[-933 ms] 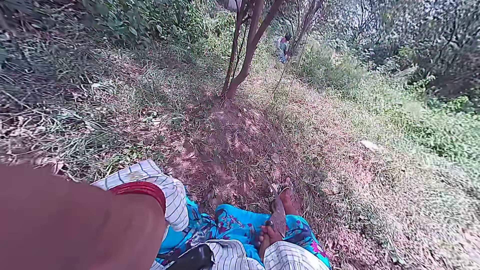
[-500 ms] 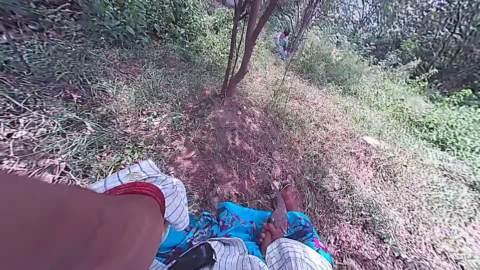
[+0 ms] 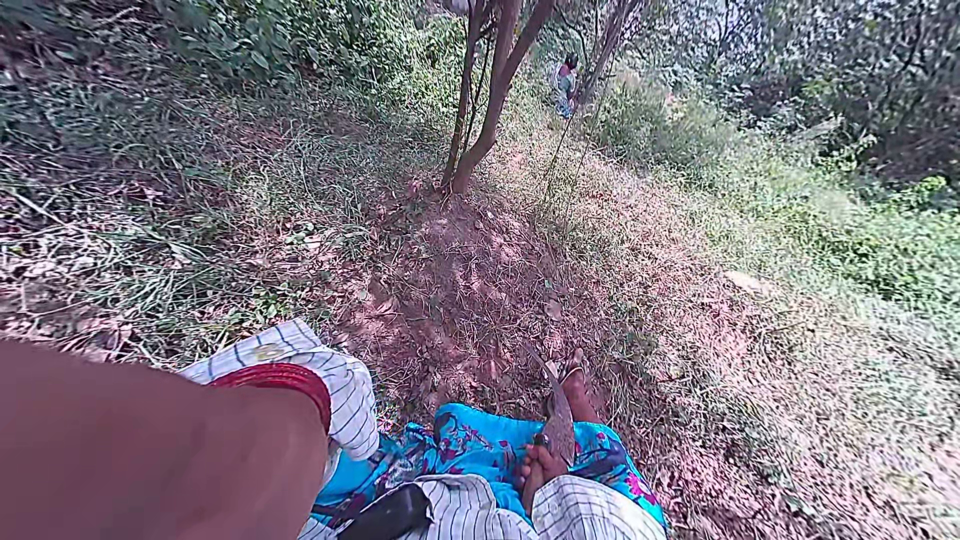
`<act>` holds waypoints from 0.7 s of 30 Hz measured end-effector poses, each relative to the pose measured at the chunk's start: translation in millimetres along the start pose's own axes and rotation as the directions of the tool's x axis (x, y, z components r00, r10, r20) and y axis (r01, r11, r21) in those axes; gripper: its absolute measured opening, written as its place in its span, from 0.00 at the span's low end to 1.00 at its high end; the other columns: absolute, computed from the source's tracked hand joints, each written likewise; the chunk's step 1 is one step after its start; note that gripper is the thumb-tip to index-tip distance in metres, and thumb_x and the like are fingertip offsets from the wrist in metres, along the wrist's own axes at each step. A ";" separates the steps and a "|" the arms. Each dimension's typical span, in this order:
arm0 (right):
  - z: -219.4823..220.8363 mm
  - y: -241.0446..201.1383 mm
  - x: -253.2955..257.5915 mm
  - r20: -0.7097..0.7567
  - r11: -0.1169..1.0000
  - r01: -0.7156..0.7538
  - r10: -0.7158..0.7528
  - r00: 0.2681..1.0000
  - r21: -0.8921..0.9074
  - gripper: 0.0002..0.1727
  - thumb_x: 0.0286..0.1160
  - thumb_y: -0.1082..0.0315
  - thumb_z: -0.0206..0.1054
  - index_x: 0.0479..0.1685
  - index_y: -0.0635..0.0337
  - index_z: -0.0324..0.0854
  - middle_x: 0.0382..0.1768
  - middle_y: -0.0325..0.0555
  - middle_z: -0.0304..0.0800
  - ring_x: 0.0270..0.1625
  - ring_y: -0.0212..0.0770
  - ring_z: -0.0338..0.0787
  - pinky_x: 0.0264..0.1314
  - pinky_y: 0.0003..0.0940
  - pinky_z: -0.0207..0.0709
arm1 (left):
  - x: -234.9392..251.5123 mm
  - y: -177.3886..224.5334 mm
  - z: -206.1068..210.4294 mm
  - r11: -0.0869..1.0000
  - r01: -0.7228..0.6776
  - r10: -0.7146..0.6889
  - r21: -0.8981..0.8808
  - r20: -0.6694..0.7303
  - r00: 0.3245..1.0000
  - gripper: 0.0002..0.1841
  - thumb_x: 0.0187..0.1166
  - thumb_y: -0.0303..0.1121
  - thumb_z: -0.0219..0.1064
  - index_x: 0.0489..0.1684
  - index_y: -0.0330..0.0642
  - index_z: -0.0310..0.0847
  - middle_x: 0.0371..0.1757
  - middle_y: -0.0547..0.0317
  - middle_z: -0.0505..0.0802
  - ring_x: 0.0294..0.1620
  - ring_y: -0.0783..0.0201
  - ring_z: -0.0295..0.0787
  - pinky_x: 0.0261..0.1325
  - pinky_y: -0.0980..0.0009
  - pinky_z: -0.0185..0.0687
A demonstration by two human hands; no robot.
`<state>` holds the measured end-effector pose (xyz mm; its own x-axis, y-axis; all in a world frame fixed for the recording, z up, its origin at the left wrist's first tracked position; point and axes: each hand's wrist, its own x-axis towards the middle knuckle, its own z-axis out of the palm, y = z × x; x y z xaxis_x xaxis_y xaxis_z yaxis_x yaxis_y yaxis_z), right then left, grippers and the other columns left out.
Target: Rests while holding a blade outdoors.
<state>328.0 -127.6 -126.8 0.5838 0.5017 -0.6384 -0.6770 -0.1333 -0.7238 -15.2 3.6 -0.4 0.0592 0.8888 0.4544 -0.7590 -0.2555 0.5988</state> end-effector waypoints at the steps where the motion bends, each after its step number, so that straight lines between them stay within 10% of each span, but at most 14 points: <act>1: 2.3 -4.3 -0.4 -0.003 1.000 -0.019 0.019 1.000 0.013 0.07 0.89 0.77 0.47 0.40 0.60 0.65 0.10 0.36 0.69 0.08 0.30 0.72 0.11 0.25 0.73 | -2.2 0.8 -5.4 0.998 0.052 -0.052 0.027 -0.011 0.999 0.15 0.82 0.19 0.40 0.28 0.36 0.71 0.20 0.60 0.78 0.24 0.68 0.78 0.25 0.70 0.69; 8: -0.2 -3.6 0.4 0.021 0.999 -0.019 0.018 1.000 0.026 0.07 0.89 0.77 0.48 0.41 0.60 0.65 0.10 0.36 0.72 0.08 0.30 0.74 0.11 0.24 0.73 | -5.6 -1.2 -4.3 0.979 0.116 -0.124 -0.166 -0.042 0.991 0.13 0.84 0.22 0.40 0.47 0.24 0.69 0.31 0.52 0.83 0.33 0.61 0.83 0.33 0.63 0.78; 21: -0.2 -4.1 -3.8 0.033 1.000 -0.006 0.007 0.999 -0.015 0.07 0.89 0.78 0.46 0.42 0.61 0.65 0.10 0.37 0.72 0.08 0.30 0.73 0.11 0.24 0.73 | -14.1 -3.9 -14.6 0.889 0.122 -0.145 -0.440 -0.018 0.989 0.14 0.82 0.20 0.33 0.49 0.23 0.64 0.31 0.48 0.82 0.36 0.58 0.85 0.34 0.64 0.79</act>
<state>328.6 -129.2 -121.5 0.5642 0.5288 -0.6341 -0.6737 -0.1491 -0.7238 -22.5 -2.4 -18.8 0.1571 0.9232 0.3509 -0.9534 0.0490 0.2978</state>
